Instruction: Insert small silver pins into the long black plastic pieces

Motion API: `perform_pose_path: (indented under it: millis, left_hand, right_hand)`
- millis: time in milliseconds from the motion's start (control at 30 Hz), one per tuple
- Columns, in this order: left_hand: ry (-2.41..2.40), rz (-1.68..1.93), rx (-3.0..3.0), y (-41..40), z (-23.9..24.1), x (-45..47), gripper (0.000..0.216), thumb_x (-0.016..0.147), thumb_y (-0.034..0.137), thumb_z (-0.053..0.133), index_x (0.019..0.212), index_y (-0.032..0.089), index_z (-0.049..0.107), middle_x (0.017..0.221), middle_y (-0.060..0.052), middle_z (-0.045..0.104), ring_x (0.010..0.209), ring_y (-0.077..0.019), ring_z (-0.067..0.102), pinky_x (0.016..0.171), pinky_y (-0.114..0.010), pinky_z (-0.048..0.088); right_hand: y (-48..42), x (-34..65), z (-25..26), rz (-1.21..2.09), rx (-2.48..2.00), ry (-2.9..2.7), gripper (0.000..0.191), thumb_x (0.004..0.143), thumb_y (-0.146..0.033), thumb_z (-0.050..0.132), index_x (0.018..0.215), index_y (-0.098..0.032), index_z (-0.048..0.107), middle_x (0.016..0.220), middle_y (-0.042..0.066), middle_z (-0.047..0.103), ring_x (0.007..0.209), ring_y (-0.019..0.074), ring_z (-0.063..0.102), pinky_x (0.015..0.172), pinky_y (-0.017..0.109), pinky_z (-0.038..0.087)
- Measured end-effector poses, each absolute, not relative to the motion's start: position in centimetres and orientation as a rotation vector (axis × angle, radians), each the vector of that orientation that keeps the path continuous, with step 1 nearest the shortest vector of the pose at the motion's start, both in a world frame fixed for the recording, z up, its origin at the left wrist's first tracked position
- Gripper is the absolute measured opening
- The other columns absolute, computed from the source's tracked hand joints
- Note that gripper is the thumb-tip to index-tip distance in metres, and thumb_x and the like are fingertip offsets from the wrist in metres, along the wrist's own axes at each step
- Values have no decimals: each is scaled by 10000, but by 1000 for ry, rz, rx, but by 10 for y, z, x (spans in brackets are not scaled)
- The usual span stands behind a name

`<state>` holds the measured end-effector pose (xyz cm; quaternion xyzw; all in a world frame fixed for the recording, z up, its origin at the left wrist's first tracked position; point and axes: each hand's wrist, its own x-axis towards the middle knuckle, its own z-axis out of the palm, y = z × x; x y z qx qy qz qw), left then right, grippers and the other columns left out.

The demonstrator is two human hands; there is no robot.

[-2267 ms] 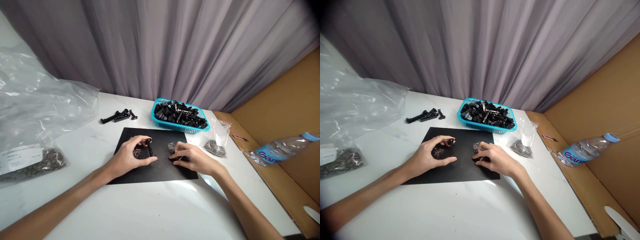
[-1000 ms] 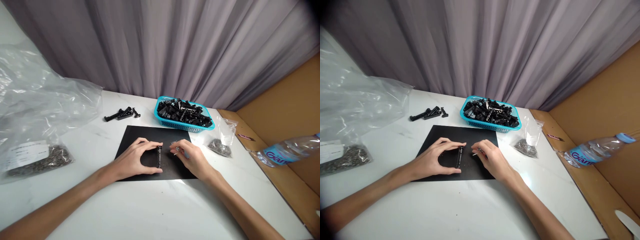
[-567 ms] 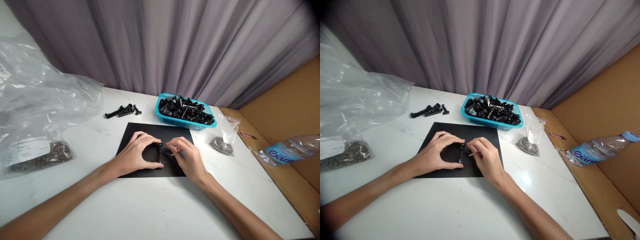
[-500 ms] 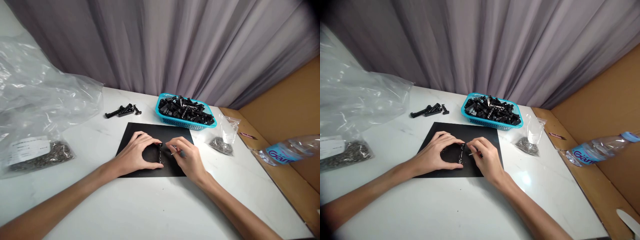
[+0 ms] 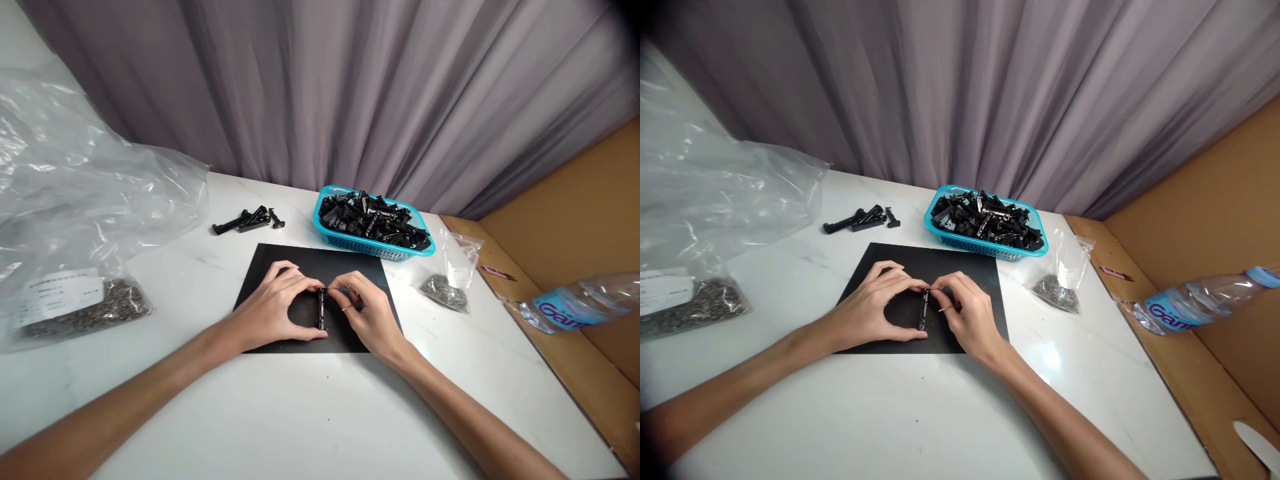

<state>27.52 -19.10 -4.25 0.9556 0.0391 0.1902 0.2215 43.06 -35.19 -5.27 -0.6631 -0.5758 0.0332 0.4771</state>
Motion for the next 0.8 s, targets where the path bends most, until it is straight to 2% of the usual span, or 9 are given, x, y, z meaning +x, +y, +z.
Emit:
perform_pose_path:
  millis: [100,467,800]
  left_hand:
    - [111,543,2634,-191,-44,275,677,690,619,847,1201,210,676,1089,-85,710,1200,-351,517,1114,-527,379]
    - [119,532,2651,-192,-45,275,693,699,634,839,1207,198,661,1106,-93,699,1214,-362,458,1083,-508,423]
    - [128,537,2608,-193,-44,275,658,686,586,858,1199,217,671,1085,-88,709,1215,-363,479,1073,-530,431]
  right_hand:
    - [-349,430,-57,119,-1649,-1369,106,1008,-258,586,974,-239,684,1044,52,649,778,163,582,685,293,488]
    - [-345,433,-62,237,-1618,-1312,61,981,-241,633,948,-227,683,963,14,658,675,136,487,652,277,433]
    - [-346,427,-62,62,-1679,-1389,90,1002,-267,601,974,-241,683,1008,29,681,656,132,554,610,285,463]
